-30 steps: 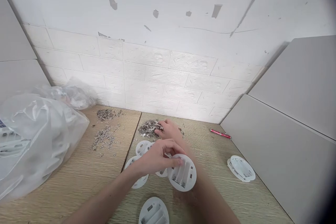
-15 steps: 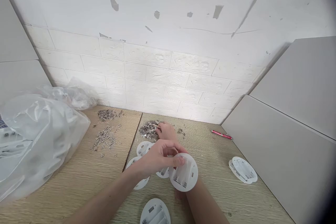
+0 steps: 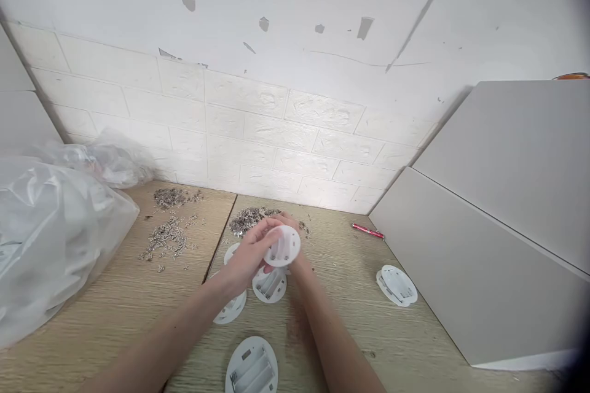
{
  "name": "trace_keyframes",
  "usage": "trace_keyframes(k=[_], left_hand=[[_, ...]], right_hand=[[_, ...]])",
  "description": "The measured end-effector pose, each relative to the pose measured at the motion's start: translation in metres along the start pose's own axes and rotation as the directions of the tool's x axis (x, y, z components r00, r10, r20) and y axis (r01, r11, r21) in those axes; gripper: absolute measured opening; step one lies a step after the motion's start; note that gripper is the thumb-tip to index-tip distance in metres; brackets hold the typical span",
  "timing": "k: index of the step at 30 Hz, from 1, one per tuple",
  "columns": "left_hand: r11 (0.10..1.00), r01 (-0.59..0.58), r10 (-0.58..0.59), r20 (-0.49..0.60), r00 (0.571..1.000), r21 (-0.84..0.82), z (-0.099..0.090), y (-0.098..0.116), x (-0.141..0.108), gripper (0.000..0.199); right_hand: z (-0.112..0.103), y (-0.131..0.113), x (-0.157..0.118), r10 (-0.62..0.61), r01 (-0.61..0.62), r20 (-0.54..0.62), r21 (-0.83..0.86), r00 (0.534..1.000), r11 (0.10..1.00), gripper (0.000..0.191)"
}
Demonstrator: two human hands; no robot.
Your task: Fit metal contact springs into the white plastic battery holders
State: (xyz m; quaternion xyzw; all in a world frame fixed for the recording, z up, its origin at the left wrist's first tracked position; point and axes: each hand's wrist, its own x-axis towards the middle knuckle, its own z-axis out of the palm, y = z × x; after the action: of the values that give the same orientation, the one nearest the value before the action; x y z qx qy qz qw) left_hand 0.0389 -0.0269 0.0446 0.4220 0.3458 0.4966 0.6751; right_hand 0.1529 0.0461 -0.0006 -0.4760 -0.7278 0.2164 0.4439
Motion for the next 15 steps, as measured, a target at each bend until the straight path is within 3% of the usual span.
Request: trace_keyframes(k=[5, 11, 15], left_hand=[[0.997, -0.04, 0.031, -0.132, 0.991, -0.062, -0.008, -0.004, 0.008, 0.039], [0.994, -0.009, 0.007, -0.02, 1.0, -0.11, -0.009, 0.0, 0.007, 0.035], [0.996, -0.002, 0.004, 0.026, 1.0, -0.089, -0.009, 0.0, 0.008, 0.04]], right_hand=[[-0.012, -0.008, -0.011, 0.004, -0.005, -0.027, -0.068, 1.0, 0.998, 0.014], [-0.028, -0.001, -0.02, 0.012, -0.016, -0.093, -0.033, 0.996, 0.999, 0.018], [-0.037, 0.004, -0.028, 0.113, -0.113, -0.06, 0.01, 0.992, 0.994, 0.017]])
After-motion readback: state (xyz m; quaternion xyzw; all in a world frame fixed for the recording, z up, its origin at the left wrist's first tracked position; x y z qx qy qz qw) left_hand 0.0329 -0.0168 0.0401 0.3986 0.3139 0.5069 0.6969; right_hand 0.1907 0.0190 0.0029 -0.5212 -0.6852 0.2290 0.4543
